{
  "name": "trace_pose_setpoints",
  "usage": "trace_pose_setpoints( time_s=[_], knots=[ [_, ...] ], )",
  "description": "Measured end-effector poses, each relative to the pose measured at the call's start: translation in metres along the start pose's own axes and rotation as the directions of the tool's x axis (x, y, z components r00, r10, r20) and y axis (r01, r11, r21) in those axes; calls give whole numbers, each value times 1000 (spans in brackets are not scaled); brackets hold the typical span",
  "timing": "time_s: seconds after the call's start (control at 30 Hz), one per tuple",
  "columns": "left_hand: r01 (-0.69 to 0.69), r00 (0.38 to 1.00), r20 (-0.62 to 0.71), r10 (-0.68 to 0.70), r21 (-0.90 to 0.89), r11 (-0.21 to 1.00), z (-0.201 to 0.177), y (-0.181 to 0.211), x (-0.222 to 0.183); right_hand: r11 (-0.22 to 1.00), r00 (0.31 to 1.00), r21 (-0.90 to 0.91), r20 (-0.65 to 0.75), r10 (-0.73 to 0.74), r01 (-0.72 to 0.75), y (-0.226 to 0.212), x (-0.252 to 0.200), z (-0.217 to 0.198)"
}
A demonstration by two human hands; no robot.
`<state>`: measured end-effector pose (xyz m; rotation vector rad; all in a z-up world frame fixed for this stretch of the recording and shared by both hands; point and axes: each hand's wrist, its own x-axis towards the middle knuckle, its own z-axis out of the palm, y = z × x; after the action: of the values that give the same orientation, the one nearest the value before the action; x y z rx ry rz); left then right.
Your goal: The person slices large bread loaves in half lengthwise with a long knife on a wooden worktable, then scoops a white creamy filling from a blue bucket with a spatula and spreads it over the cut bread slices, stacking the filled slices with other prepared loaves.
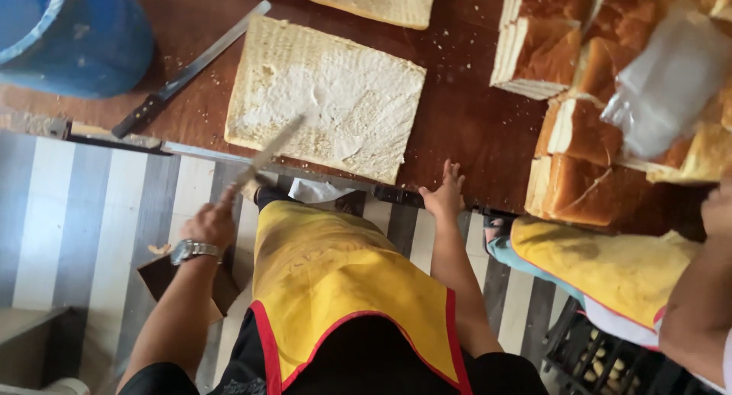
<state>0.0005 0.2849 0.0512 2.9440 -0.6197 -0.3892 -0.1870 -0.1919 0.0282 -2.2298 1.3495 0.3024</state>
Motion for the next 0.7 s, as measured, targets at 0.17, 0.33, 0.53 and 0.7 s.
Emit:
trace_pose_setpoints(
  time_s=[0.17, 0.33, 0.53, 0.7],
  knots=[
    [168, 962, -197, -190, -121, 978, -24, -7, -10, 999, 999, -29, 10, 40, -40, -3, -2, 0],
    [-282, 952, -178, 250, -179, 943, 31, 42, 14, 996, 998, -67, 5, 67, -66, -24, -7, 3],
    [-267, 940, 186, 285, -116, 957, 32, 63, 31, 939, 944, 113, -108, -312, 324, -13, 2, 87],
    [96, 972, 222, -72, -100, 990, -1, 15, 22, 936, 942, 130, -132, -310, 326, -34, -17, 86]
  ],
)
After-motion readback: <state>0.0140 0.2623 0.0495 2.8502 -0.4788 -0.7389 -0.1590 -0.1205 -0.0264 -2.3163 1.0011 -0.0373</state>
